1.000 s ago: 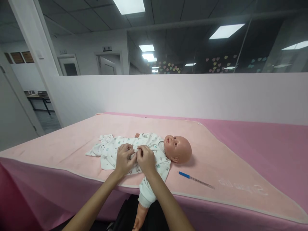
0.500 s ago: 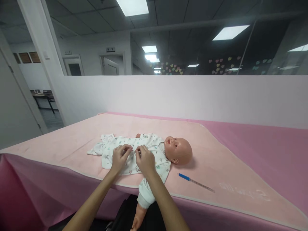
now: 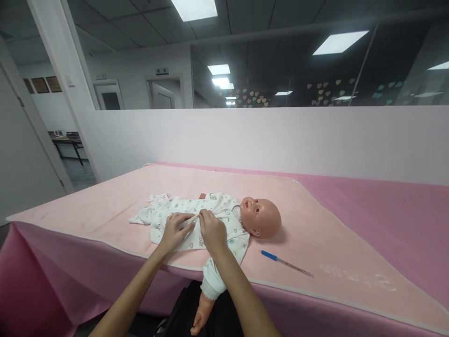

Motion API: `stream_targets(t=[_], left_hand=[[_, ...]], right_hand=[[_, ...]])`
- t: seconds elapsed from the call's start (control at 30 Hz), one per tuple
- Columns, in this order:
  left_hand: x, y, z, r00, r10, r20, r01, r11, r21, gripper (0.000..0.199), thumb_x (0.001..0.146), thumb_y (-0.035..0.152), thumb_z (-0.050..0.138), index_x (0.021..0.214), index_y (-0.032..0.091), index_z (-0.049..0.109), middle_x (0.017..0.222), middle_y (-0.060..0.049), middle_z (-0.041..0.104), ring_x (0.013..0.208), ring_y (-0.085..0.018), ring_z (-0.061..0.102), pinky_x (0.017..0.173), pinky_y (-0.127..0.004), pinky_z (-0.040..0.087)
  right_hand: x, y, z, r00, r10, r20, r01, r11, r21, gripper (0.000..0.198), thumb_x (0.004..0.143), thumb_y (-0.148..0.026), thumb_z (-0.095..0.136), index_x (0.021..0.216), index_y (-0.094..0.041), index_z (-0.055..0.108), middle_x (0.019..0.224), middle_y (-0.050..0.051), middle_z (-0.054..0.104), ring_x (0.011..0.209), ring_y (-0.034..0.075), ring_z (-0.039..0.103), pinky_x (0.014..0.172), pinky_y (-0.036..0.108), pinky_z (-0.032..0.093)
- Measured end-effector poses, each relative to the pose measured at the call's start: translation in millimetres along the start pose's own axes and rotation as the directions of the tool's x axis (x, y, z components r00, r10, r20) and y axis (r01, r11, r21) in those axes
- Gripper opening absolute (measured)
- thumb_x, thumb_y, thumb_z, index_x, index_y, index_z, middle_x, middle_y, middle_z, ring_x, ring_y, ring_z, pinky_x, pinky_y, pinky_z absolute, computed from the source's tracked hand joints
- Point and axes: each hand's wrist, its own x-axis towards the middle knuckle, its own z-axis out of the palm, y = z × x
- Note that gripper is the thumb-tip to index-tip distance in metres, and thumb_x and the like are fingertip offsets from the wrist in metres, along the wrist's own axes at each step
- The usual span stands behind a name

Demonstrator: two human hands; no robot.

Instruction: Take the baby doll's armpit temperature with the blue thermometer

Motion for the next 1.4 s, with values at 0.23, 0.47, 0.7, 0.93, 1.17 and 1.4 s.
stream_targets(t=[0.23, 0.47, 0.7, 0.93, 1.17, 1.4], left_hand=[[-0.5, -0.7, 0.0, 0.999, -0.027, -0.026, 0.024, 0.993, -0.119, 0.032, 0.075, 0.034, 0.055, 0.106, 0.027, 0.057, 0.09, 0.0, 0.067, 0.091, -0.018, 0.057, 0.091, -0.036, 0.034], [0.5, 2.0, -0.5, 1.0, -0.01, -0.011, 0.009, 0.999, -0.052, 0.022, 0.078, 0.041, 0.051, 0.086, 0.027, 0.065, 0.092, 0.0, 0.067, 0.092, -0.021, 0.056, 0.09, -0.039, 0.032], [-0.1, -2.1, 0.1, 0.999, 0.005, -0.035, -0.009, 0.993, -0.117, 0.022, 0.076, 0.042, 0.054, 0.082, 0.026, 0.067, 0.088, -0.001, 0.068, 0.089, -0.02, 0.058, 0.089, -0.038, 0.036], [-1.0, -4.4, 2.3, 0.994, -0.092, -0.064, 0.067, 0.945, -0.321, 0.026, 0.069, 0.038, 0.063, 0.087, 0.021, 0.066, 0.092, -0.005, 0.067, 0.089, -0.02, 0.06, 0.083, -0.034, 0.048], [-3.3, -3.3, -0.2, 0.992, -0.121, -0.036, 0.107, 0.959, -0.263, 0.022, 0.07, 0.037, 0.06, 0.085, 0.023, 0.068, 0.087, -0.005, 0.068, 0.093, -0.022, 0.058, 0.084, -0.037, 0.047], [-2.8, -4.9, 2.1, 0.997, -0.076, -0.03, 0.064, 0.955, -0.289, 0.021, 0.071, 0.026, 0.056, 0.089, 0.021, 0.065, 0.086, -0.004, 0.066, 0.085, -0.018, 0.059, 0.077, -0.031, 0.048]], right_hand=[[-0.1, 0.3, 0.8, 1.0, -0.02, 0.008, 0.02, 0.996, -0.09, 0.026, 0.093, -0.028, 0.028, 0.092, -0.022, 0.053, 0.078, 0.0, 0.062, 0.06, 0.011, 0.056, 0.049, 0.021, 0.028], [-0.5, -0.8, 0.1, 0.996, -0.076, 0.042, 0.084, 0.973, -0.216, 0.025, 0.093, -0.025, 0.026, 0.096, -0.023, 0.051, 0.078, 0.0, 0.061, 0.058, 0.012, 0.055, 0.047, 0.023, 0.025], [-1.3, -0.4, 2.4, 0.998, -0.052, 0.02, 0.055, 0.978, -0.201, 0.024, 0.093, -0.027, 0.027, 0.092, -0.022, 0.05, 0.076, -0.001, 0.06, 0.056, 0.011, 0.055, 0.046, 0.023, 0.024], [-0.6, -0.7, 3.3, 0.999, -0.039, 0.017, 0.041, 0.979, -0.198, 0.024, 0.093, -0.027, 0.028, 0.089, -0.02, 0.05, 0.075, -0.001, 0.06, 0.056, 0.01, 0.055, 0.046, 0.022, 0.024], [-0.6, -0.2, 4.3, 1.0, -0.027, 0.016, 0.03, 0.98, -0.195, 0.025, 0.093, -0.028, 0.027, 0.088, -0.02, 0.051, 0.073, 0.001, 0.061, 0.054, 0.011, 0.055, 0.046, 0.022, 0.024], [-0.6, -1.9, 2.8, 1.0, -0.023, 0.02, 0.026, 0.982, -0.185, 0.021, 0.092, -0.027, 0.031, 0.087, -0.021, 0.051, 0.074, -0.001, 0.06, 0.054, 0.01, 0.054, 0.046, 0.022, 0.024]])
